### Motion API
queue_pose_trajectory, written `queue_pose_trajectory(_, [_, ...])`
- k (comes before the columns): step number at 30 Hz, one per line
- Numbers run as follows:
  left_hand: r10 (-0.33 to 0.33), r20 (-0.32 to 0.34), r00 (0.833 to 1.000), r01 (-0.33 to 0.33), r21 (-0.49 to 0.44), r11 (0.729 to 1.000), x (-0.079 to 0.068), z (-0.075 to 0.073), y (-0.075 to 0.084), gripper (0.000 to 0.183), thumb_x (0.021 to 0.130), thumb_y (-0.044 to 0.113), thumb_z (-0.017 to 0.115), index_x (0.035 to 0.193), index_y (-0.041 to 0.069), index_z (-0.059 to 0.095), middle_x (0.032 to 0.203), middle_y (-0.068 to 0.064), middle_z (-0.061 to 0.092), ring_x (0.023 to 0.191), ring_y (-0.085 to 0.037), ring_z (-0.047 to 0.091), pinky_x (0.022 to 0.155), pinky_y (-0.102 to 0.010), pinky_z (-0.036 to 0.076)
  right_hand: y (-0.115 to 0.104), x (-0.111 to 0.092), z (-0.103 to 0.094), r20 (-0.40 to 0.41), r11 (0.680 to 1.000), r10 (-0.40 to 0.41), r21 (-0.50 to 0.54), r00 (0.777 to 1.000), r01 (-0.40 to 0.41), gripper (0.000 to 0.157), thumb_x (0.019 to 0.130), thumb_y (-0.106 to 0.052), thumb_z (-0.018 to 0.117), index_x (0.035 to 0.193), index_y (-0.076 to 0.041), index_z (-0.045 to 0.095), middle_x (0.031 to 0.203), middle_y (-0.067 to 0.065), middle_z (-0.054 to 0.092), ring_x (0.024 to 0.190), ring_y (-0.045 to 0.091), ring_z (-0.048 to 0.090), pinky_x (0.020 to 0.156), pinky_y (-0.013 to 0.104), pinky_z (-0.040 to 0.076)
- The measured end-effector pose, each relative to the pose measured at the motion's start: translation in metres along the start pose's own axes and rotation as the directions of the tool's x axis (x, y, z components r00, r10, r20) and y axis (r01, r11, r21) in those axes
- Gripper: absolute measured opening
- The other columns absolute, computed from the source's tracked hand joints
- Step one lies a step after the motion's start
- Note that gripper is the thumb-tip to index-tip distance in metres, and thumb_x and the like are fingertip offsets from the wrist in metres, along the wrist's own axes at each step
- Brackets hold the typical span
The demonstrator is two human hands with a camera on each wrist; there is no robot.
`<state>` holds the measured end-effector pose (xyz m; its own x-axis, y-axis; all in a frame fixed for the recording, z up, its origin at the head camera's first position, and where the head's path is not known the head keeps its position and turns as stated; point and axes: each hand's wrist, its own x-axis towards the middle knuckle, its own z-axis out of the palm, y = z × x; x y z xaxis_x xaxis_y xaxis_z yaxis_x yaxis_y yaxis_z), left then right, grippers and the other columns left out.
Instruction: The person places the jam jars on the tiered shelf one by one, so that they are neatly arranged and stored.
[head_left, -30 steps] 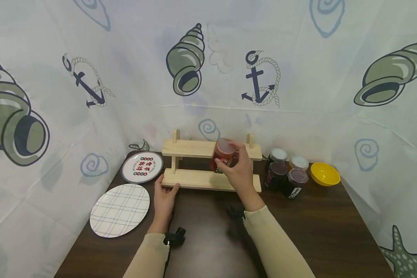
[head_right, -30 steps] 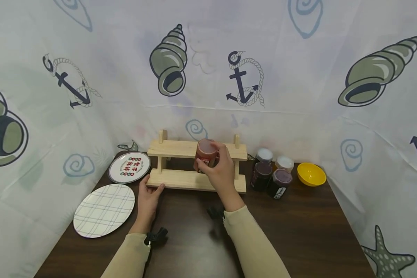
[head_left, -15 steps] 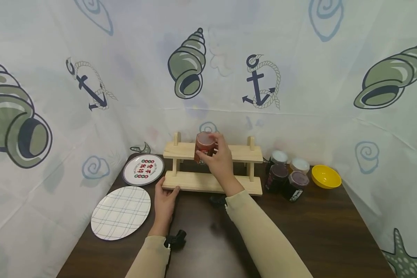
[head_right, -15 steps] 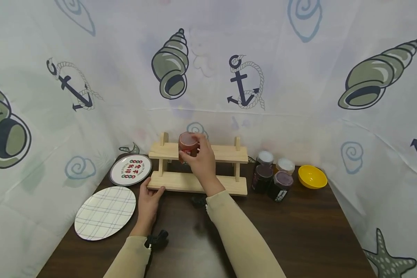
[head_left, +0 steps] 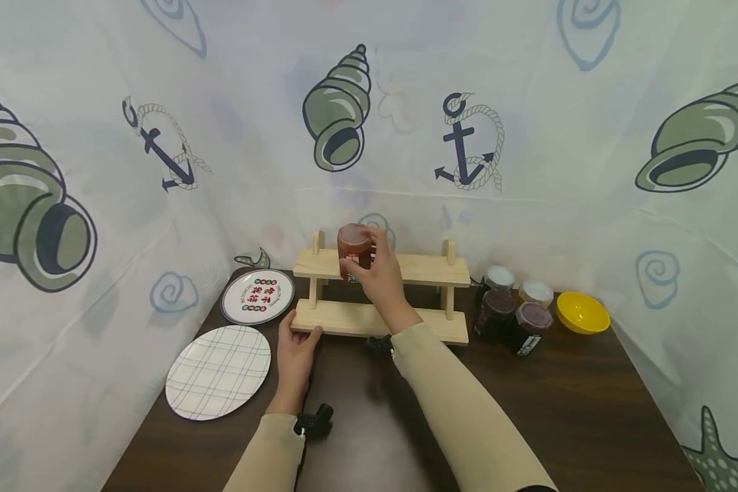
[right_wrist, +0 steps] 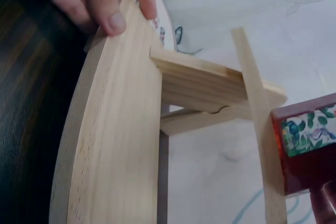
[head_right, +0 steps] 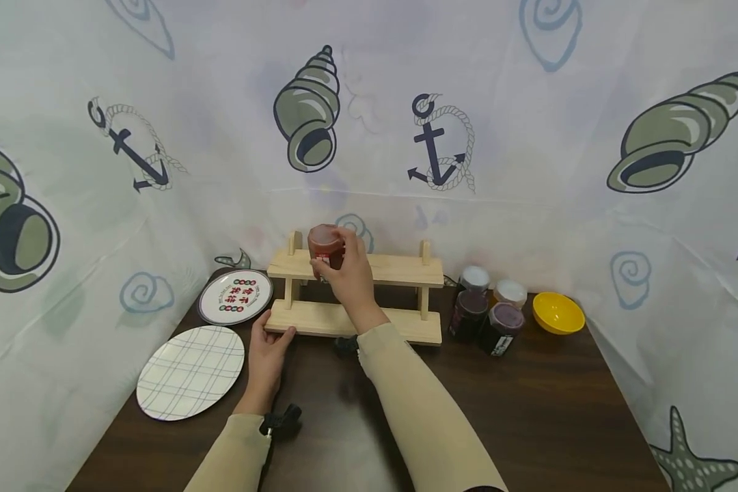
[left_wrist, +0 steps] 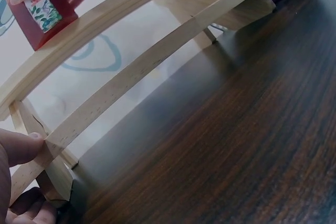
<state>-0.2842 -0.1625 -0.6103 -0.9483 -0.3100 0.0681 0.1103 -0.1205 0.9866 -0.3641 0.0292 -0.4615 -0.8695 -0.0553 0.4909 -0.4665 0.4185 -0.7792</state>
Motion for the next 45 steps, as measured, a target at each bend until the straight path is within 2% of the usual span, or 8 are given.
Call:
queue_pose_trajectory(8, [0.006,-0.007,1.0,-0.006,-0.008,1.0,0.003,0.0,0.0,0.084,0.103,-0.001,0.072,0.171,0.005,0.023,0.179,-0.022,0.024,0.164,-0.034,0.032,0.132,-0.054,0.033,0.012,0.011,0.004,0.117,0.995,-0.038,0.095,0.992,0.027,0.09,0.098,-0.012,0.083,0.166,-0.04,0.03,0.154,0.018,0.042,0.135,0.038,0.063,0.111,0.05,0.06])
queue_pose_trajectory(15, [0.008,0.0,1.0,-0.008,0.003,1.0,0.004,0.001,0.0,0.083,0.103,-0.001,0.073,0.17,0.005,0.024,0.178,-0.023,0.026,0.163,-0.036,0.035,0.131,-0.054,0.035,0.026,0.014,-0.001,0.227,0.969,-0.022,0.246,0.974,-0.035,0.103,0.1,0.002,0.075,0.171,-0.05,0.02,0.162,0.019,0.03,0.146,0.046,0.056,0.122,0.053,0.05])
queue_pose_trajectory(20, [-0.006,0.007,1.0,0.006,0.001,1.0,0.003,0.003,-0.001,0.084,0.103,0.0,0.072,0.171,0.005,0.023,0.178,-0.025,0.023,0.163,-0.039,0.035,0.131,-0.055,0.035,0.031,0.013,-0.004,0.234,0.958,0.055,0.26,0.971,-0.118,0.107,0.1,-0.001,0.078,0.176,-0.036,0.012,0.161,0.019,0.038,0.148,0.041,0.055,0.127,0.047,0.045])
queue_pose_trajectory(23, [-0.012,-0.009,1.0,0.012,-0.019,1.0,0.002,0.001,-0.001,0.083,0.103,-0.003,0.072,0.17,0.005,0.024,0.178,-0.024,0.024,0.163,-0.038,0.035,0.131,-0.054,0.034,0.029,0.013,-0.001,0.249,0.944,0.119,0.272,0.961,-0.187,0.093,0.1,-0.005,0.08,0.172,-0.017,0.023,0.157,0.022,0.046,0.149,0.04,0.055,0.127,0.046,0.046])
queue_pose_trajectory(26, [-0.003,-0.006,1.0,0.003,-0.024,1.0,0.002,-0.001,-0.001,0.084,0.103,-0.002,0.072,0.17,0.006,0.024,0.178,-0.023,0.025,0.163,-0.035,0.035,0.132,-0.054,0.033,0.025,0.012,0.002,0.232,0.939,0.166,0.259,0.958,-0.226,0.073,0.1,-0.01,0.08,0.159,-0.006,0.037,0.156,0.023,0.052,0.15,0.037,0.055,0.127,0.045,0.045])
queue_pose_trajectory(28, [0.0,-0.001,1.0,0.0,-0.022,1.0,0.003,-0.001,0.0,0.083,0.103,-0.001,0.072,0.17,0.007,0.025,0.178,-0.022,0.026,0.163,-0.033,0.035,0.132,-0.052,0.034,0.023,0.012,0.004,0.21,0.944,0.179,0.237,0.961,-0.228,0.065,0.101,-0.012,0.08,0.153,-0.005,0.042,0.156,0.021,0.055,0.15,0.035,0.055,0.127,0.044,0.045])
queue_pose_trajectory(36, [0.0,0.007,1.0,0.0,-0.003,1.0,0.002,0.002,0.0,0.083,0.103,0.001,0.072,0.17,0.006,0.024,0.178,-0.022,0.026,0.163,-0.034,0.035,0.131,-0.052,0.035,0.017,0.009,0.012,0.124,0.971,0.2,0.108,0.972,-0.213,0.062,0.102,-0.02,0.08,0.154,-0.017,0.047,0.149,0.016,0.066,0.144,0.029,0.062,0.122,0.042,0.052])
queue_pose_trajectory(45, [0.0,0.001,1.0,0.0,0.019,1.0,-0.001,0.002,0.001,0.083,0.103,0.002,0.073,0.171,0.009,0.025,0.177,-0.022,0.028,0.161,-0.035,0.038,0.131,-0.054,0.036,0.011,0.008,0.014,0.092,0.972,0.223,0.051,0.971,-0.228,0.061,0.1,-0.023,0.083,0.151,-0.016,0.051,0.145,0.016,0.069,0.139,0.029,0.066,0.12,0.043,0.053])
